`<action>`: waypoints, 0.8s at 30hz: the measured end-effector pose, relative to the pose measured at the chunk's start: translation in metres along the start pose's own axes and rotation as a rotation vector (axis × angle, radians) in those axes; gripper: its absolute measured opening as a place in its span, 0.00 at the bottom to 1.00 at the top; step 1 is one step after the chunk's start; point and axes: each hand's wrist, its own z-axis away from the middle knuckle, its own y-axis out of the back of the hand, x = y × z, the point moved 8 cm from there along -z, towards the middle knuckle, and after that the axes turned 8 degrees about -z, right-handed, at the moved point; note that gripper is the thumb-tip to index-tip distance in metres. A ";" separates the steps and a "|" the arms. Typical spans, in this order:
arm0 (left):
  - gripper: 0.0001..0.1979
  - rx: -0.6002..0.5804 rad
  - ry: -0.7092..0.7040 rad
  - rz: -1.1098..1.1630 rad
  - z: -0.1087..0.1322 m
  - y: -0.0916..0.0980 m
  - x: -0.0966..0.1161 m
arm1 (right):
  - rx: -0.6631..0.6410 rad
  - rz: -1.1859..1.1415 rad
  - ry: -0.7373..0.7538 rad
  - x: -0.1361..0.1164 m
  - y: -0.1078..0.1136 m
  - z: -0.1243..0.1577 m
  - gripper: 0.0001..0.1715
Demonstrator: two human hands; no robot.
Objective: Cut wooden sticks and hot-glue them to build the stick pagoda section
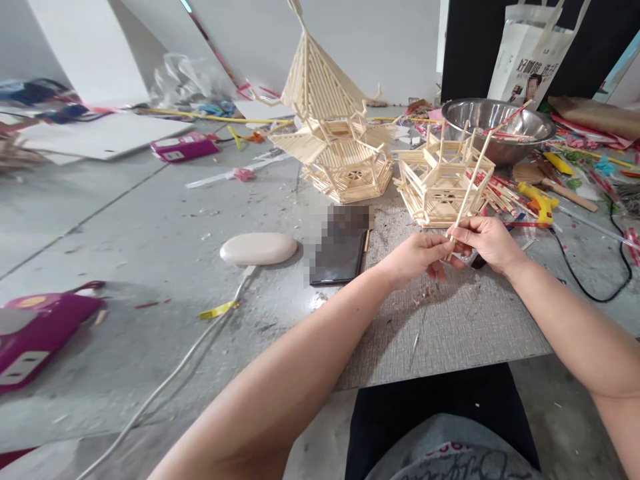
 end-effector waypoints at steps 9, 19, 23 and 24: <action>0.05 0.019 -0.046 0.037 -0.003 -0.002 0.006 | -0.014 0.054 0.002 0.003 -0.002 0.001 0.19; 0.05 0.204 -0.181 0.121 -0.002 0.013 0.012 | -0.152 0.510 0.313 -0.007 -0.011 0.007 0.43; 0.06 0.185 -0.202 0.101 -0.001 0.011 0.016 | -0.120 0.652 0.368 -0.005 -0.011 0.008 0.38; 0.06 0.180 -0.211 0.093 -0.001 0.011 0.017 | -0.113 0.665 0.371 -0.005 -0.012 0.008 0.37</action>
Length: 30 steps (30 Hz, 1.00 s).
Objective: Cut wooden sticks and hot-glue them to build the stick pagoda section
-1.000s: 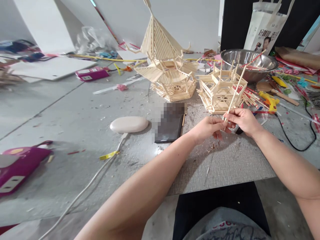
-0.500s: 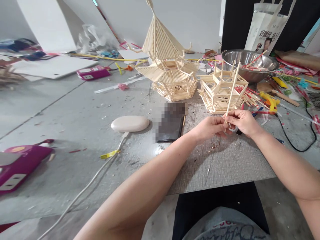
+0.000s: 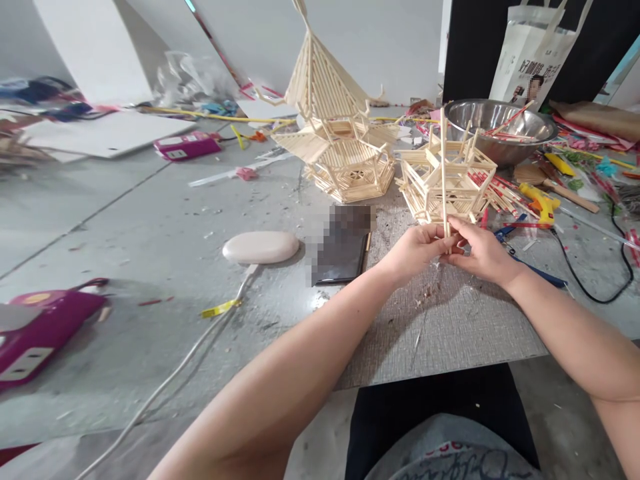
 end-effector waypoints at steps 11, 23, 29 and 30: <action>0.07 0.225 -0.104 -0.335 0.003 0.019 0.009 | 0.077 0.267 -0.099 -0.013 0.050 0.000 0.23; 0.10 0.285 -0.107 -0.831 -0.003 0.031 0.003 | -0.512 0.849 -0.680 0.040 0.062 0.032 0.19; 0.10 0.218 -0.073 -0.914 -0.013 0.035 -0.012 | -0.591 0.886 -0.628 0.037 0.055 0.032 0.19; 0.09 0.212 -0.069 -0.918 -0.015 0.035 -0.013 | -0.600 0.890 -0.618 0.039 0.054 0.032 0.18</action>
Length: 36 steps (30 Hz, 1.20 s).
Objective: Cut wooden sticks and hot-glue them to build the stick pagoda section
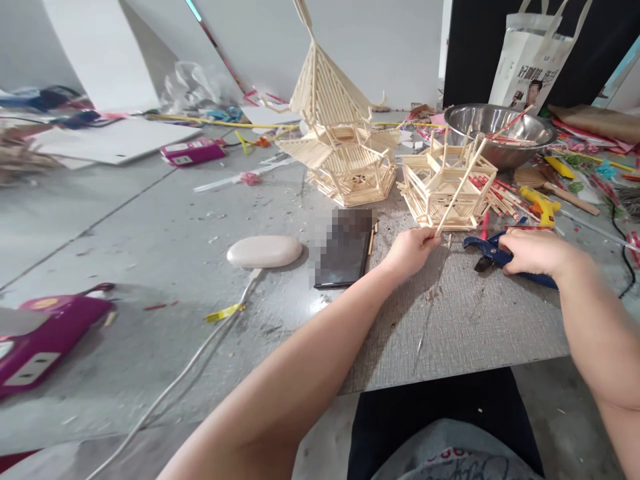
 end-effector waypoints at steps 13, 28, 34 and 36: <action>0.12 0.135 0.079 -0.016 -0.008 0.015 -0.012 | 0.222 -0.378 0.311 -0.007 0.020 0.003 0.11; 0.10 0.146 -0.133 0.496 0.014 0.022 0.026 | 0.240 -1.832 0.681 0.009 0.046 0.041 0.13; 0.11 0.026 -0.060 0.652 0.014 0.009 0.022 | 0.336 -1.967 0.524 -0.001 0.040 0.017 0.08; 0.11 0.029 -0.031 0.679 0.013 0.006 0.019 | 0.441 -1.943 0.449 0.001 0.039 0.010 0.06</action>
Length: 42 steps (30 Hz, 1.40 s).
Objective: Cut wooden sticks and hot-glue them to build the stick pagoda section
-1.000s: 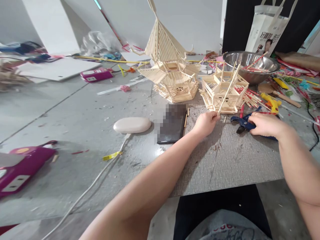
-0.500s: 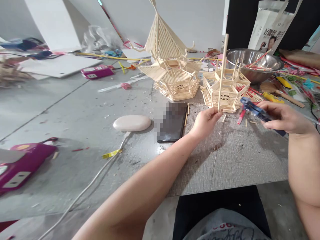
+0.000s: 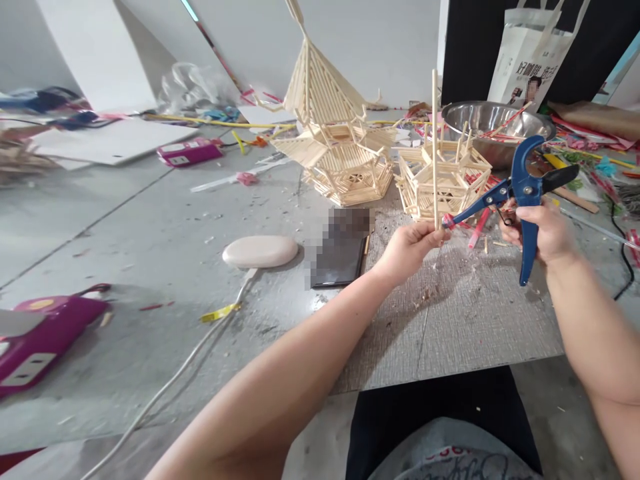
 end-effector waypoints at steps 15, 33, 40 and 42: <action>0.09 -0.056 0.078 -0.053 0.002 -0.005 0.004 | -0.093 0.465 0.101 0.005 -0.021 0.005 0.29; 0.10 -0.130 0.023 -0.139 0.001 -0.002 0.014 | -0.056 1.520 0.254 0.007 -0.028 0.004 0.12; 0.11 -0.191 -0.015 -0.209 0.003 -0.006 0.017 | -0.064 1.553 0.279 0.007 -0.028 0.007 0.15; 0.11 -0.204 -0.022 -0.236 0.004 -0.008 0.020 | -0.088 1.568 0.253 0.009 -0.030 0.008 0.16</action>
